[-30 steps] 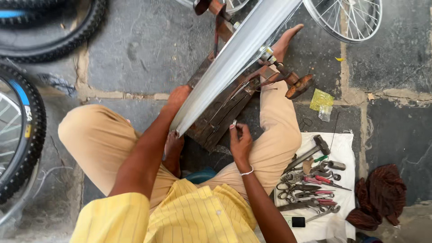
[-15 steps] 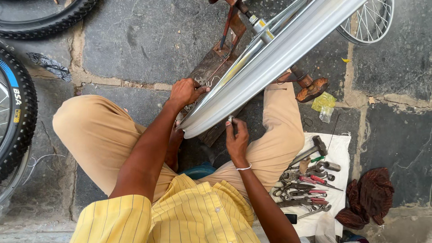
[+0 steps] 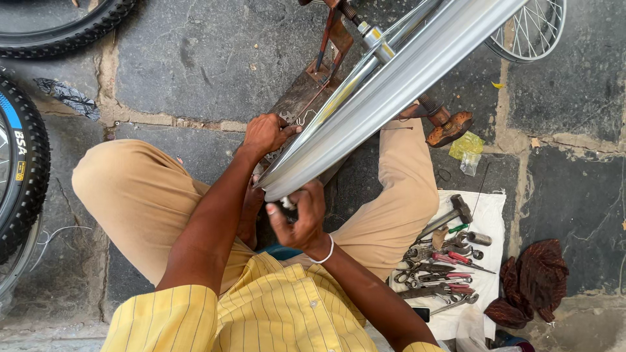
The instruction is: The person works on a bicycle wheel by hand, checking the rim and spokes while the wheel is mounted on a stand.
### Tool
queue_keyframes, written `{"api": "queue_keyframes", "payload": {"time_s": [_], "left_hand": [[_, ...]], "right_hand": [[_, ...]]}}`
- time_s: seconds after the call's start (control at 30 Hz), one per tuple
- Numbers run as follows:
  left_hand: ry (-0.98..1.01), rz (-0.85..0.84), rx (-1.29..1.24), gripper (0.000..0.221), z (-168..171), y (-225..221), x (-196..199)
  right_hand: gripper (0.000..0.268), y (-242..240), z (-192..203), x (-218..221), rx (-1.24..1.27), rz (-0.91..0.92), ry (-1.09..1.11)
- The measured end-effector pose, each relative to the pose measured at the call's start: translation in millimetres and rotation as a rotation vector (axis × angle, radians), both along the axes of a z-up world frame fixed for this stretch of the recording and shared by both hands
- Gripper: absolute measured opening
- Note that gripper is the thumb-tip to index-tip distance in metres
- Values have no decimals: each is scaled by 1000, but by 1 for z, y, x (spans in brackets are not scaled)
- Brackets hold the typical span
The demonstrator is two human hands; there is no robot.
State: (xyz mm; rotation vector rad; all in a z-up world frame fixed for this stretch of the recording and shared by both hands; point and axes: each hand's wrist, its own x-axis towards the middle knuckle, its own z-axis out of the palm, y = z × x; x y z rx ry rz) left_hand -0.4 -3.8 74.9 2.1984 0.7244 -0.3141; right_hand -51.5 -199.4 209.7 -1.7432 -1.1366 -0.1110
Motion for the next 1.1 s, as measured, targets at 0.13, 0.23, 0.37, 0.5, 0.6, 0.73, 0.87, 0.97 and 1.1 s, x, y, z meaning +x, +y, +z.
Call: {"api": "queue_keyframes", "payload": {"time_s": [0.13,0.23,0.37,0.5,0.6,0.73,0.87,0.97,1.1], "left_hand": [[-10,18,4,58,-2,-1,1],[-5,19,-30,57,-1,-1,1],[12,19,-22,58,-1,-1,1],[0,23,-22,58,-2,-1,1],[0,30,-32,57,-4,-1,1],[13,22,-10,59,-7,-1,2],[5,21,1,59,-8,-2,2],[55,9,-4,59,-7,-1,2],[5,35,-1,58,-9,-2,2]], "right_hand": [[26,5,16,-3,-7,20,-61],[26,6,17,-2,-24,3,-59],[23,8,12,3,-24,-25,-83],[25,10,8,9,-63,13,-158],[24,13,5,9,-60,30,-196],[22,13,-1,8,-53,47,-187],[21,9,-22,6,-51,58,-164],[17,4,-51,12,-108,60,-200],[16,5,-66,25,-156,39,-295]]}}
